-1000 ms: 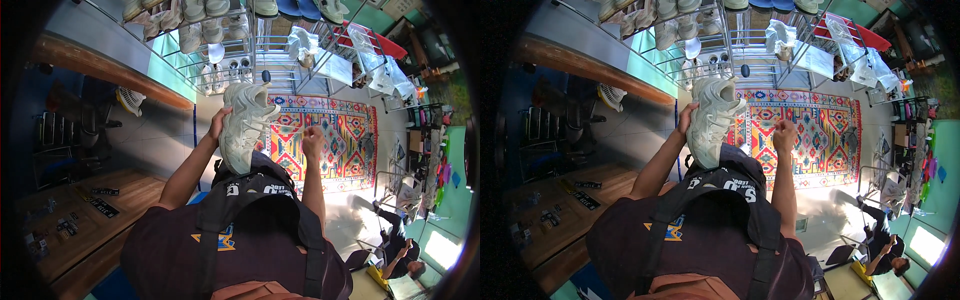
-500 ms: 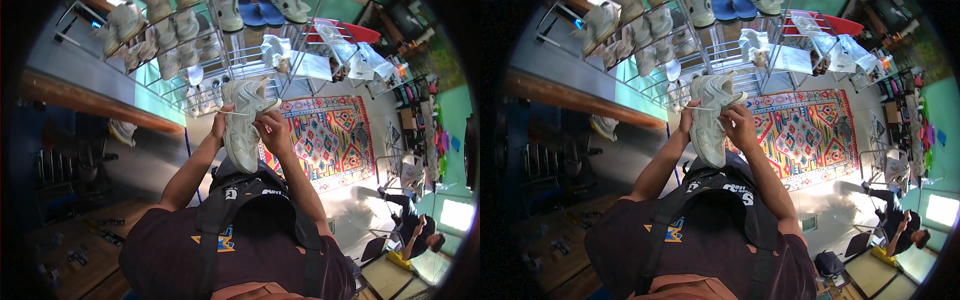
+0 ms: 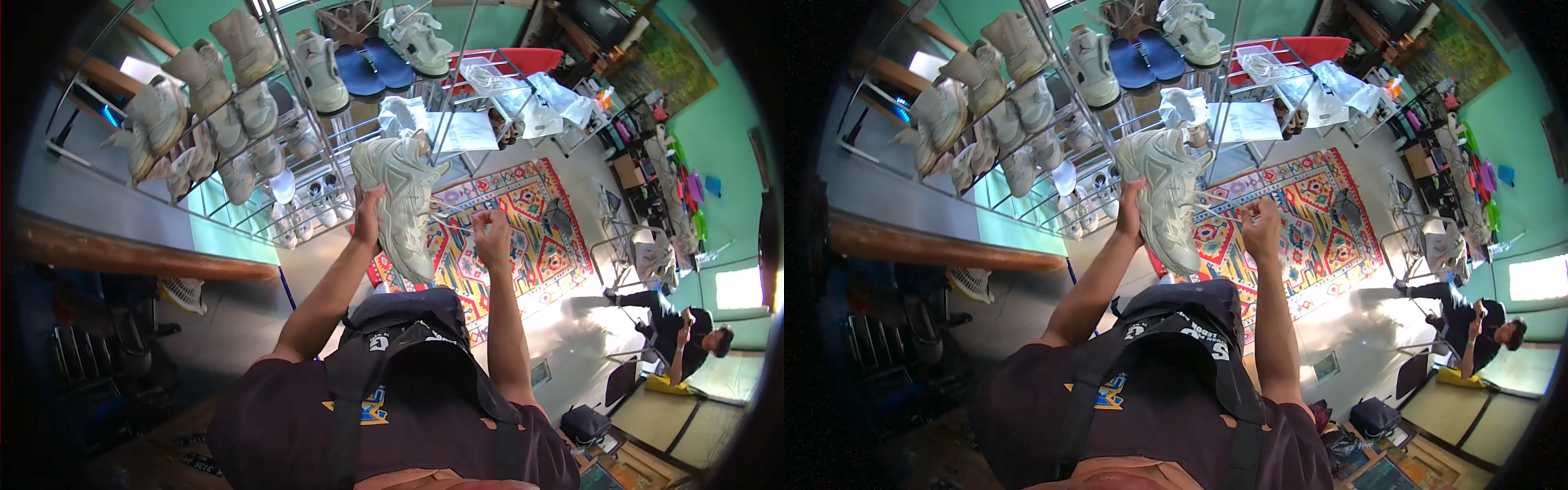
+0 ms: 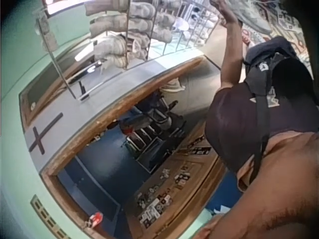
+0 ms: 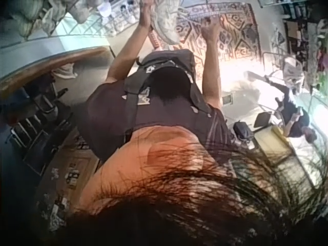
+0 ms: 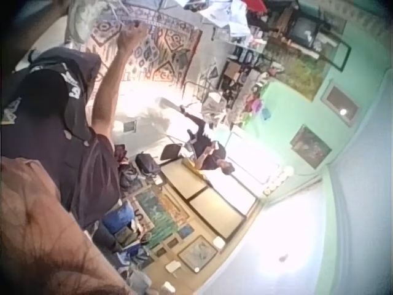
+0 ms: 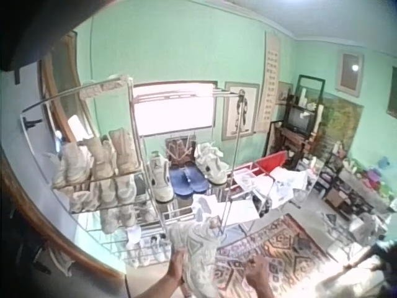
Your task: Replacing the laces and inspecting a shoe in a repair shop.
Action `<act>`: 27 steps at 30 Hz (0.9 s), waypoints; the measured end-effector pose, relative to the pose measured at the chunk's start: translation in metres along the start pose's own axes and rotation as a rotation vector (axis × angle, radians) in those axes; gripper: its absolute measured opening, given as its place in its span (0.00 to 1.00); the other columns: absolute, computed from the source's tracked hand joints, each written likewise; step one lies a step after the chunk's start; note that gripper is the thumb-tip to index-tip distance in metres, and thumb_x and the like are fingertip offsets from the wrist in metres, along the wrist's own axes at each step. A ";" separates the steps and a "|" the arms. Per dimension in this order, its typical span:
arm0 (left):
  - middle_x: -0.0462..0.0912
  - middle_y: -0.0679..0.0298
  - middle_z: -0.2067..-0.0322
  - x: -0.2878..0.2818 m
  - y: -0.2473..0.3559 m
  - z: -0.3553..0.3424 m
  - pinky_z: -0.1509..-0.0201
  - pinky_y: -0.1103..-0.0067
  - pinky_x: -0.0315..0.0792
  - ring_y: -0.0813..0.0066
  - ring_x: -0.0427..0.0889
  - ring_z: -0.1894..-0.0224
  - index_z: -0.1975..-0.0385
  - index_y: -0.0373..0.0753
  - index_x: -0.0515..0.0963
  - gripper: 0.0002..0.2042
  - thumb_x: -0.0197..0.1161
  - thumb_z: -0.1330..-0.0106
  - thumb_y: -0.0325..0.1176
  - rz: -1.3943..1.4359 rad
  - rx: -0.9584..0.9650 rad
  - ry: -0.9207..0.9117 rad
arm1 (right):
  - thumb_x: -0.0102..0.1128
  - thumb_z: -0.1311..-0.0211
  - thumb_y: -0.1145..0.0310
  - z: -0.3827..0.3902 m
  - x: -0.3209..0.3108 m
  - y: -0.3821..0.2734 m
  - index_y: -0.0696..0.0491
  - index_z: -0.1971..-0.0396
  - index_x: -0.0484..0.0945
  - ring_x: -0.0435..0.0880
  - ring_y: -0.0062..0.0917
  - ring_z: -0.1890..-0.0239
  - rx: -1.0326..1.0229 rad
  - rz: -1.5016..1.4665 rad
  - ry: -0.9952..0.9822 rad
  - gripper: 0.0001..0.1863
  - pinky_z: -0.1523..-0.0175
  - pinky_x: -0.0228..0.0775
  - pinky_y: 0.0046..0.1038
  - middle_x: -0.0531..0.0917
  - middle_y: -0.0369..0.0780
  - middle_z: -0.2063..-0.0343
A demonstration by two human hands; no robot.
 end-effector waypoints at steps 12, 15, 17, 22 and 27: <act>0.81 0.54 0.47 0.097 -0.059 -0.033 0.43 0.65 0.79 0.61 0.84 0.49 0.37 0.35 0.70 0.28 0.48 0.30 0.48 -0.003 -0.024 -0.135 | 0.73 0.53 0.80 -0.071 -0.049 -0.074 0.58 0.67 0.86 0.82 0.35 0.61 -0.298 -0.311 -0.142 0.10 0.56 0.73 0.32 0.85 0.41 0.66; 0.81 0.53 0.48 0.138 -0.067 -0.034 0.45 0.65 0.80 0.60 0.85 0.50 0.38 0.35 0.69 0.27 0.49 0.30 0.47 0.027 -0.053 -0.175 | 0.70 0.55 0.82 -0.086 -0.068 -0.059 0.58 0.70 0.84 0.81 0.35 0.62 -0.429 -0.366 -0.114 0.09 0.57 0.73 0.32 0.83 0.40 0.68; 0.81 0.53 0.49 0.159 -0.077 -0.029 0.46 0.65 0.82 0.60 0.85 0.51 0.38 0.36 0.68 0.26 0.49 0.30 0.47 0.067 -0.068 -0.202 | 0.68 0.57 0.84 -0.094 -0.082 -0.048 0.59 0.72 0.82 0.81 0.36 0.63 -0.458 -0.300 -0.094 0.09 0.58 0.72 0.32 0.82 0.40 0.69; 0.82 0.53 0.48 0.185 -0.110 -0.019 0.46 0.63 0.80 0.59 0.85 0.51 0.37 0.35 0.69 0.31 0.49 0.32 0.52 0.118 -0.011 -0.097 | 0.63 0.55 0.85 -0.103 -0.113 -0.039 0.58 0.72 0.79 0.80 0.39 0.63 -0.558 -0.136 -0.064 0.09 0.59 0.72 0.33 0.80 0.41 0.69; 0.82 0.53 0.48 0.186 -0.134 -0.012 0.46 0.64 0.80 0.60 0.85 0.51 0.38 0.35 0.70 0.30 0.48 0.31 0.51 0.193 0.014 -0.002 | 0.63 0.51 0.84 -0.110 -0.125 -0.033 0.58 0.68 0.80 0.80 0.32 0.63 -0.558 -0.363 -0.250 0.09 0.58 0.71 0.28 0.79 0.41 0.67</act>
Point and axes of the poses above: each hand's wrist, its own z-axis away from the middle knuckle, its own x-axis out of the palm, y = z × x, the point moved 6 cm from there along -z, towards the middle knuckle
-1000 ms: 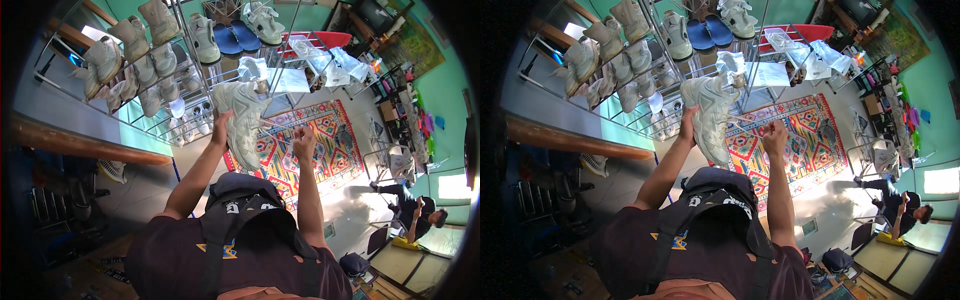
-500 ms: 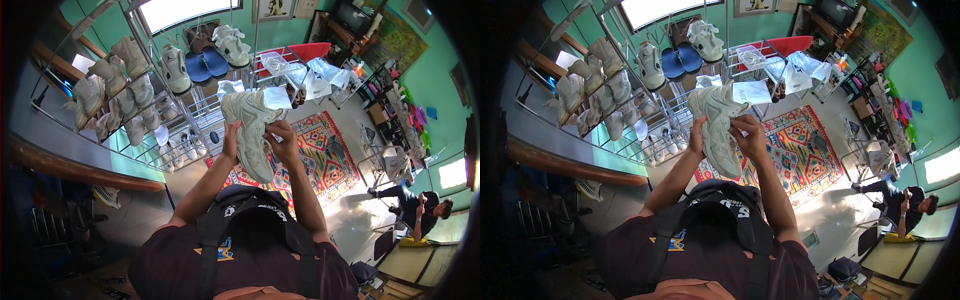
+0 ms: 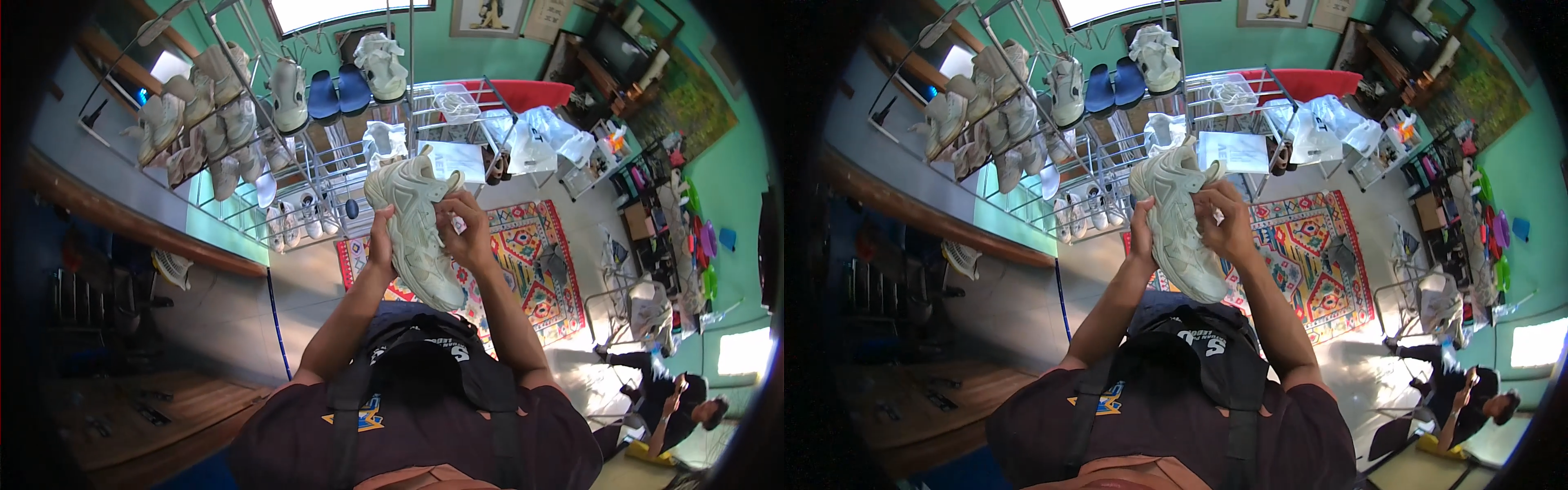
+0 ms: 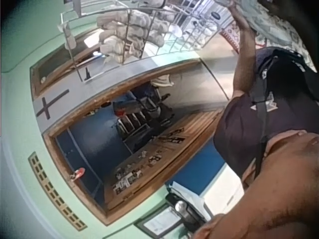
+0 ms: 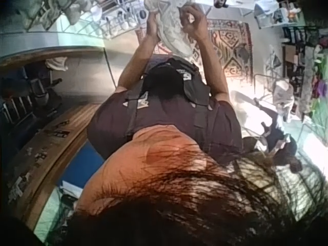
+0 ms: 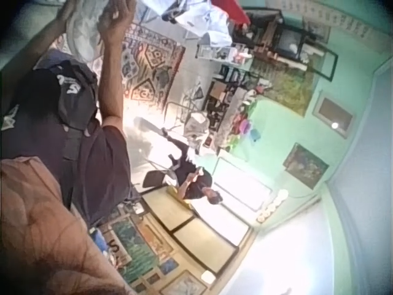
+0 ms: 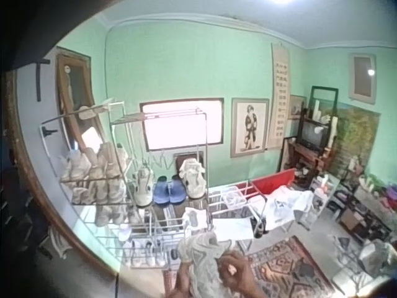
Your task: Replacing the laces and inspecting a shoe in a repair shop.
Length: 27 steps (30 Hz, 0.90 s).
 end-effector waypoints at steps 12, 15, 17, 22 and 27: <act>0.83 0.53 0.51 -0.037 -0.023 -0.002 0.45 0.67 0.80 0.62 0.86 0.53 0.40 0.33 0.71 0.28 0.45 0.30 0.49 -0.224 0.170 0.171 | 0.60 0.41 0.84 0.015 0.004 0.026 0.62 0.67 0.83 0.75 0.23 0.62 0.277 -0.377 -0.095 0.05 0.55 0.67 0.24 0.78 0.39 0.66; 0.79 0.56 0.49 -0.038 -0.024 -0.011 0.47 0.69 0.81 0.65 0.84 0.50 0.38 0.38 0.65 0.23 0.51 0.31 0.37 -0.098 0.189 0.108 | 0.52 0.41 0.86 0.007 0.000 0.014 0.62 0.58 0.80 0.79 0.37 0.57 0.132 -0.314 -0.070 0.13 0.48 0.69 0.31 0.79 0.47 0.58; 0.80 0.53 0.47 -0.030 -0.022 -0.010 0.42 0.68 0.78 0.62 0.84 0.48 0.37 0.36 0.67 0.26 0.48 0.31 0.43 -0.186 0.167 0.099 | 0.46 0.43 0.88 0.005 -0.005 0.013 0.60 0.49 0.77 0.79 0.50 0.51 -0.048 -0.193 -0.089 0.22 0.46 0.71 0.35 0.78 0.52 0.51; 0.81 0.51 0.45 0.016 -0.010 0.013 0.37 0.66 0.75 0.59 0.83 0.46 0.36 0.34 0.69 0.30 0.46 0.31 0.50 -0.304 0.132 0.120 | 0.49 0.46 0.88 0.008 -0.021 0.038 0.59 0.54 0.77 0.79 0.49 0.55 0.021 0.016 -0.176 0.19 0.52 0.73 0.39 0.77 0.51 0.57; 0.79 0.53 0.43 0.018 0.013 0.025 0.35 0.63 0.73 0.58 0.81 0.43 0.35 0.34 0.68 0.30 0.47 0.32 0.50 0.012 0.141 0.081 | 0.56 0.44 0.84 0.009 -0.075 0.093 0.56 0.58 0.78 0.80 0.43 0.61 0.205 0.227 0.057 0.14 0.57 0.72 0.36 0.78 0.44 0.62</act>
Point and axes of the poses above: each hand's wrist, its own z-axis away from the middle knuckle, its own x-axis out of the palm, y = z × x, the point moved 6 cm from there along -z, towards the middle knuckle
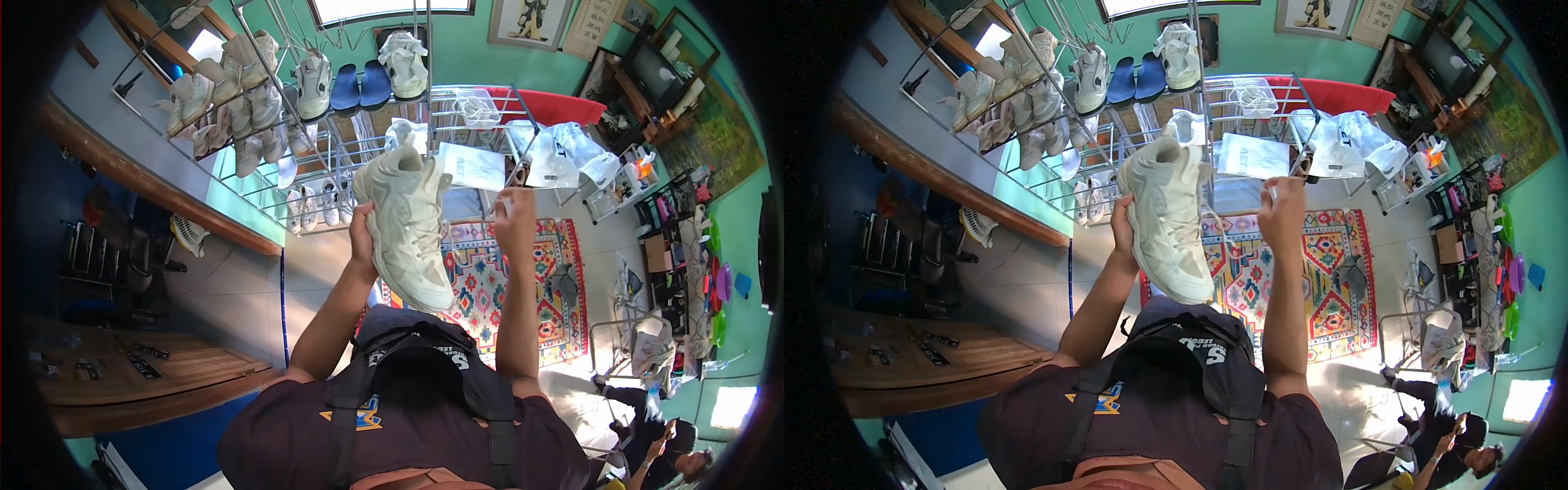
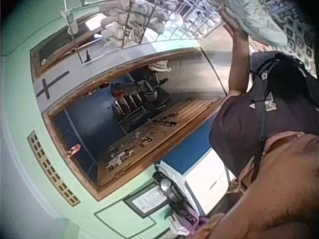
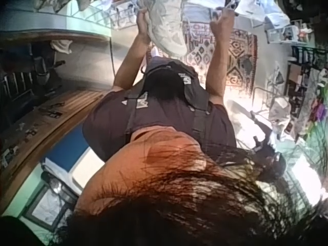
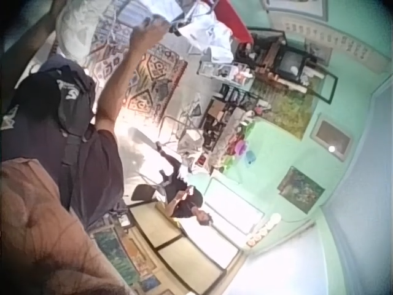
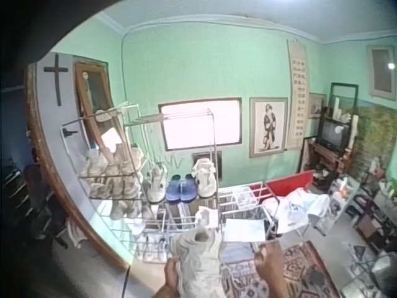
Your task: Replacing the laces and inspecting a shoe in a repair shop.
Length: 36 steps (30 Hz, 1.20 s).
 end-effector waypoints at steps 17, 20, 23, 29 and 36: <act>0.71 0.63 0.35 0.049 0.053 -0.033 0.26 0.61 0.59 0.63 0.67 0.31 0.31 0.42 0.63 0.34 0.63 0.37 0.46 0.019 0.630 0.015 | 0.60 0.31 0.72 0.028 0.018 -0.011 0.58 0.56 0.79 0.76 0.16 0.60 0.252 -0.812 0.131 0.08 0.57 0.69 0.21 0.80 0.35 0.61; 0.73 0.63 0.37 0.056 0.076 -0.045 0.26 0.61 0.59 0.63 0.69 0.32 0.34 0.41 0.67 0.33 0.67 0.42 0.39 0.044 0.771 0.033 | 0.59 0.29 0.72 0.037 0.013 -0.002 0.58 0.57 0.79 0.75 0.13 0.63 0.325 -0.841 0.155 0.06 0.58 0.67 0.18 0.80 0.33 0.63; 0.73 0.62 0.37 0.047 0.080 -0.046 0.25 0.59 0.58 0.59 0.69 0.32 0.34 0.42 0.67 0.35 0.65 0.48 0.34 0.117 0.729 -0.059 | 0.59 0.29 0.73 0.034 0.011 -0.010 0.57 0.57 0.79 0.73 0.11 0.65 0.329 -0.872 0.055 0.06 0.59 0.65 0.16 0.79 0.32 0.65; 0.67 0.57 0.32 0.037 0.068 -0.047 0.24 0.52 0.56 0.49 0.64 0.29 0.29 0.41 0.61 0.50 0.58 0.67 0.34 0.062 0.656 -0.274 | 0.58 0.27 0.66 -0.006 -0.003 -0.055 0.59 0.57 0.81 0.77 0.14 0.63 0.241 -0.971 0.007 0.11 0.57 0.68 0.18 0.82 0.34 0.68; 0.67 0.56 0.32 0.059 0.059 -0.045 0.24 0.55 0.58 0.51 0.65 0.29 0.29 0.40 0.60 0.50 0.63 0.65 0.36 -0.153 0.586 -0.505 | 0.70 0.38 0.67 -0.044 0.011 -0.113 0.60 0.61 0.84 0.77 0.16 0.72 0.099 -0.674 -0.183 0.11 0.64 0.69 0.23 0.83 0.35 0.76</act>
Point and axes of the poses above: each hand's wrist, its own z-axis away from the middle knuckle, its own x-axis out of the palm, y = z × x, the point moved 6 cm from there along -z, towards the middle knuckle
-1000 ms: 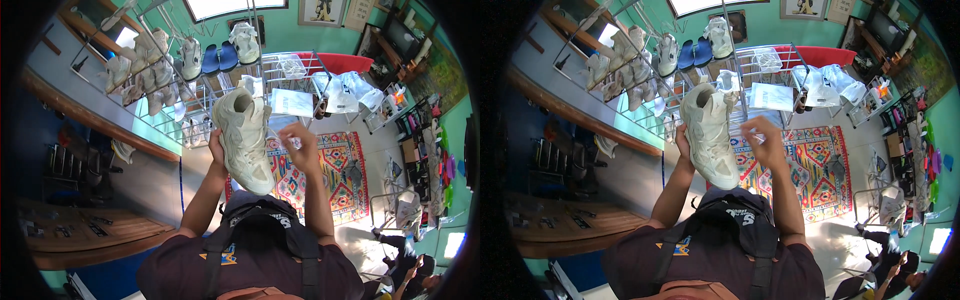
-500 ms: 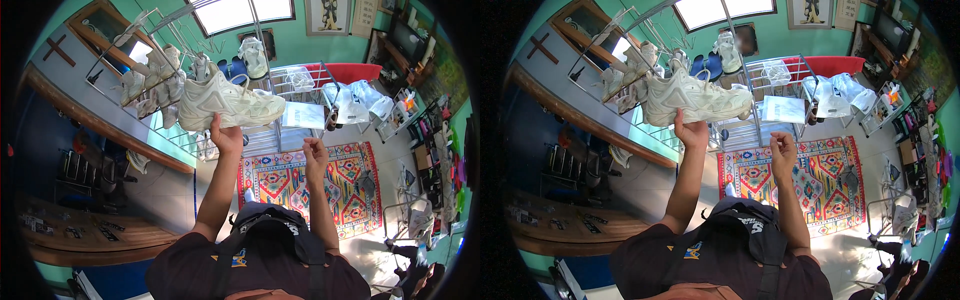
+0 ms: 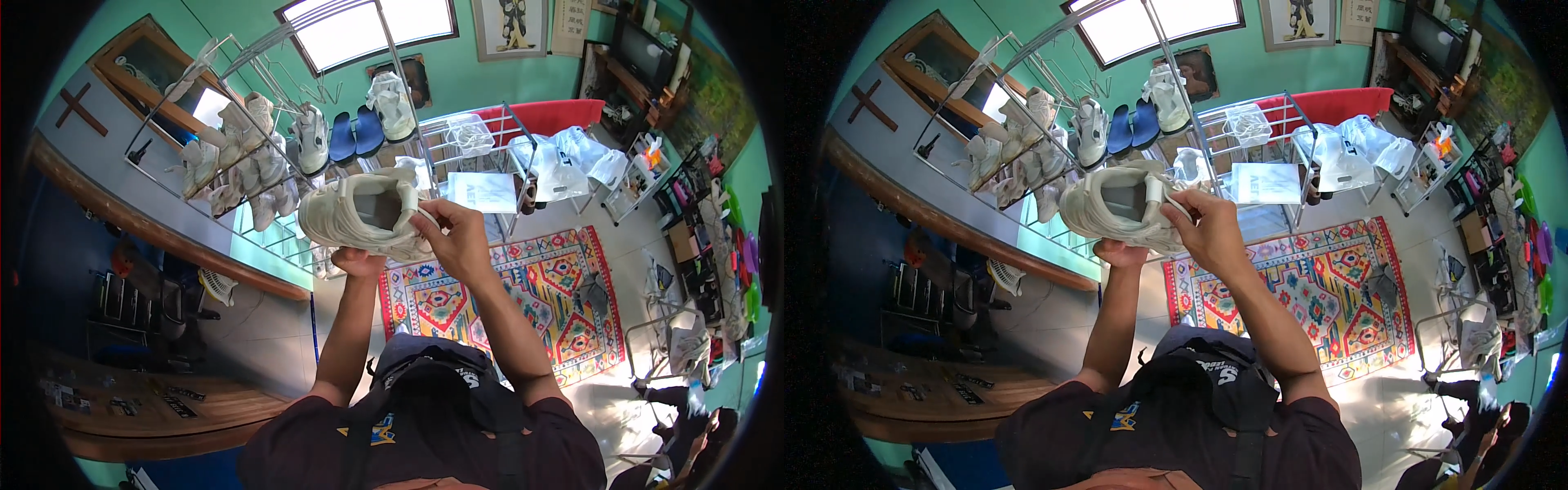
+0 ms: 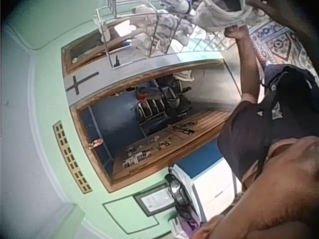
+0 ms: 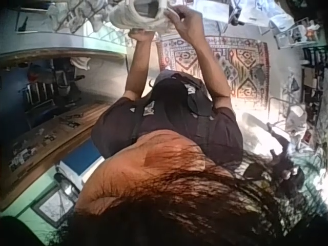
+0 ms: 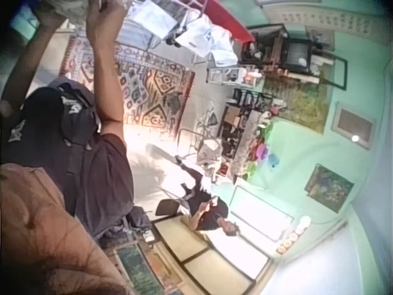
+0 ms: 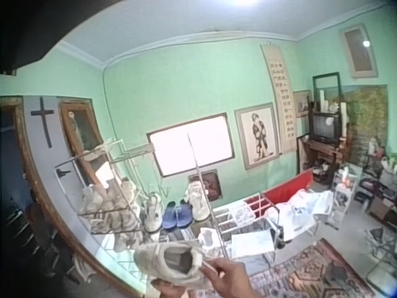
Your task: Replacing the laces and inspecting a shoe in a repair shop.
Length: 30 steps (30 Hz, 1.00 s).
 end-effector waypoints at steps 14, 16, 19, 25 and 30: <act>0.69 0.56 0.33 -0.127 0.074 0.034 0.27 0.55 0.62 0.54 0.68 0.31 0.30 0.40 0.63 0.39 0.61 0.45 0.46 0.169 0.015 0.288 | 0.67 0.40 0.71 0.059 0.115 -0.052 0.56 0.68 0.78 0.81 0.28 0.69 0.075 -0.303 -0.506 0.06 0.56 0.71 0.34 0.80 0.40 0.75; 0.71 0.56 0.35 -0.124 0.092 0.041 0.27 0.57 0.63 0.54 0.70 0.33 0.30 0.40 0.64 0.42 0.64 0.50 0.44 0.131 0.062 0.097 | 0.70 0.43 0.67 0.066 0.129 -0.042 0.54 0.71 0.81 0.80 0.28 0.72 0.008 -0.205 -0.557 0.08 0.55 0.71 0.32 0.80 0.36 0.76; 0.72 0.55 0.35 -0.145 0.128 0.065 0.26 0.58 0.62 0.54 0.70 0.33 0.31 0.39 0.63 0.44 0.65 0.55 0.42 0.126 0.086 0.206 | 0.68 0.42 0.72 0.088 0.189 -0.109 0.53 0.75 0.80 0.80 0.35 0.72 -0.629 0.031 -0.813 0.05 0.53 0.71 0.33 0.79 0.39 0.78; 0.72 0.54 0.36 -0.191 0.179 0.105 0.25 0.59 0.62 0.54 0.70 0.33 0.32 0.37 0.64 0.46 0.65 0.62 0.34 0.225 0.096 0.344 | 0.59 0.31 0.72 0.102 0.249 -0.054 0.58 0.58 0.82 0.69 0.20 0.78 0.523 -0.469 -0.658 0.07 0.69 0.61 0.27 0.69 0.34 0.81; 0.73 0.55 0.38 -0.223 0.208 0.134 0.26 0.58 0.62 0.52 0.70 0.33 0.33 0.39 0.66 0.49 0.63 0.70 0.31 0.165 0.087 0.430 | 0.53 0.29 0.71 0.107 0.280 -0.063 0.59 0.58 0.79 0.72 0.28 0.79 -0.083 -0.242 -0.913 0.09 0.69 0.63 0.29 0.70 0.41 0.82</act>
Point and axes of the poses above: each hand's wrist, its own z-axis away from the middle knuckle, its own x-axis out of the palm, y = z × x, the point moved 6 cm from there along -z, towards the middle knuckle
